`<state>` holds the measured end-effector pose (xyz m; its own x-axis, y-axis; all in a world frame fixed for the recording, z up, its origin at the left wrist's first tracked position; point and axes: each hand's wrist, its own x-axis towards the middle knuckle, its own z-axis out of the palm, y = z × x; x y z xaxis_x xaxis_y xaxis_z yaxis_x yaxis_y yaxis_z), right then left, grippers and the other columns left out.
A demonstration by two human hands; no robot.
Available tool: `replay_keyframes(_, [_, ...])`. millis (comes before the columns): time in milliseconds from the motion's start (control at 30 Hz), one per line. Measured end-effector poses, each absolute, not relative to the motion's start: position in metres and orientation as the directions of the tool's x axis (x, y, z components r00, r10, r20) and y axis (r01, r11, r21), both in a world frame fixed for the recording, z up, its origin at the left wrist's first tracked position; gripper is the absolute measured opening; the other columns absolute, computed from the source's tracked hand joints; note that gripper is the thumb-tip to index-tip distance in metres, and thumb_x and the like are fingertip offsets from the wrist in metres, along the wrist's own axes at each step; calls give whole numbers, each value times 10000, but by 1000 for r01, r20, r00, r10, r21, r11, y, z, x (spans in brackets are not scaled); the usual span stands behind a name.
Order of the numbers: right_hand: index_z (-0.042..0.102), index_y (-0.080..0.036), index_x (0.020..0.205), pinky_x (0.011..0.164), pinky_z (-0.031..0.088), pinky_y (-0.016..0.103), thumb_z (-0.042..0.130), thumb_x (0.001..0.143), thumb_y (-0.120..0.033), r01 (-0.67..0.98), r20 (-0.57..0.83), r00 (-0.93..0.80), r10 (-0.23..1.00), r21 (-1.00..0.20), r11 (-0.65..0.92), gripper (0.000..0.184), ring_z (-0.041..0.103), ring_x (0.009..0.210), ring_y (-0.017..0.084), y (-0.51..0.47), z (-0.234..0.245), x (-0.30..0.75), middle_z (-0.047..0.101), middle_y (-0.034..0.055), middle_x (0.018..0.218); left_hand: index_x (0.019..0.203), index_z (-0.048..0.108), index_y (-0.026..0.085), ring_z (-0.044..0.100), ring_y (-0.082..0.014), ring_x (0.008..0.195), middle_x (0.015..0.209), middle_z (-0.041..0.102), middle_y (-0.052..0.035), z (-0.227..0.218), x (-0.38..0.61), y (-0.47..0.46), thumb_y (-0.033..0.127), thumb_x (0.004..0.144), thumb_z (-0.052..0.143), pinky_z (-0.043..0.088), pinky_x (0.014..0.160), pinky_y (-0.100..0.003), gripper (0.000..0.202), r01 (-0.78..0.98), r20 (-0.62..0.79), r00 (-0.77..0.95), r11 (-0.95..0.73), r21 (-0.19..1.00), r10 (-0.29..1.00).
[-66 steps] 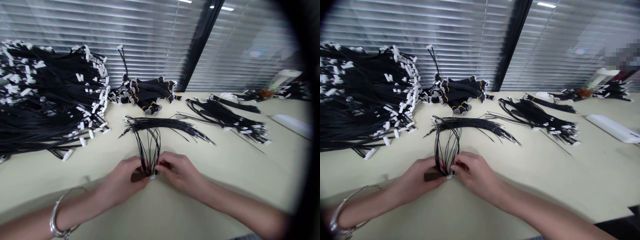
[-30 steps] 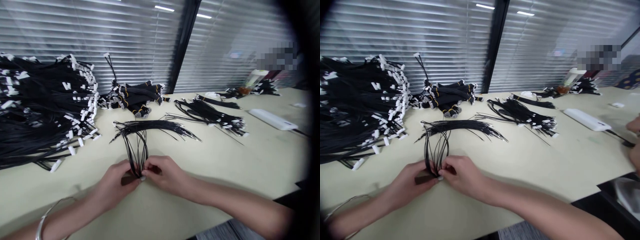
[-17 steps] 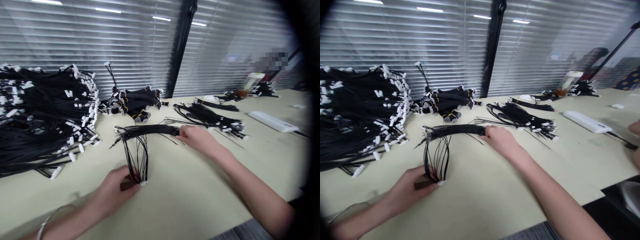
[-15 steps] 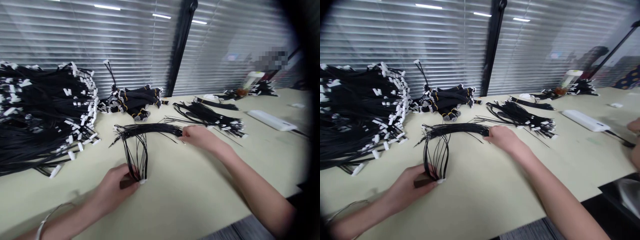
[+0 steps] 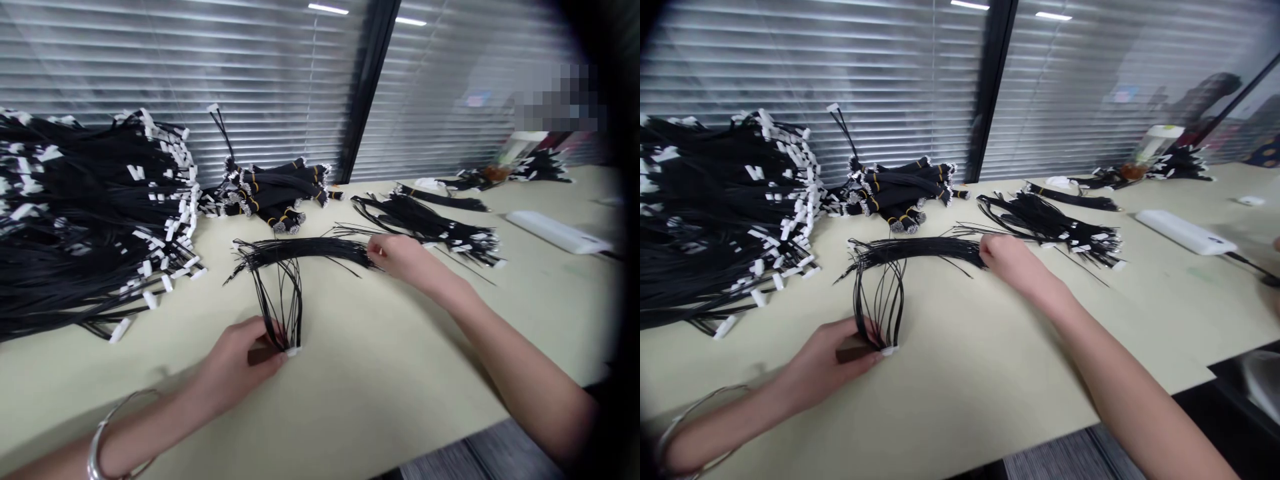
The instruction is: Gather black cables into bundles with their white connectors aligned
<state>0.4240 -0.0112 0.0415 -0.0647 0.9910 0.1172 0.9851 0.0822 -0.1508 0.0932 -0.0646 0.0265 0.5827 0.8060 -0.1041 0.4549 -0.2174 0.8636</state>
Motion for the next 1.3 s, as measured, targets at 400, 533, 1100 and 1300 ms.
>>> replay_keyframes(400, [603,-208,705,552,312,254,560,725,-219,956,55,-83,995,-277,95,49,533,620,164,-14,38,419,612,25,656,834,575,173,579,-162,797,846,609,-23,34,95,-65,216,784,545,480,738,-261,72,478,-98,588,-247,843,803])
replay_keyframes(533, [597,-201,702,551,351,240,560,736,-253,909,-14,-92,996,-410,78,72,542,612,151,-11,38,418,616,15,663,832,572,175,582,-166,798,845,618,-20,34,94,-65,198,771,551,476,746,-269,69,493,-102,579,-248,834,809])
replay_keyframes(1100, [548,-187,1011,545,367,230,506,778,-226,746,11,-127,992,-658,103,240,497,592,120,-8,25,399,587,10,725,845,577,177,581,-158,780,841,613,-14,29,94,-65,214,775,561,488,716,-258,81,475,-76,586,-266,839,807])
replay_keyframes(1300, [563,-245,1072,568,334,232,449,842,-241,851,175,-233,957,-440,287,257,476,596,126,-14,26,388,559,-8,711,847,589,178,578,-164,800,859,606,-23,27,93,-65,204,782,548,487,731,-264,81,482,-92,597,-264,835,797])
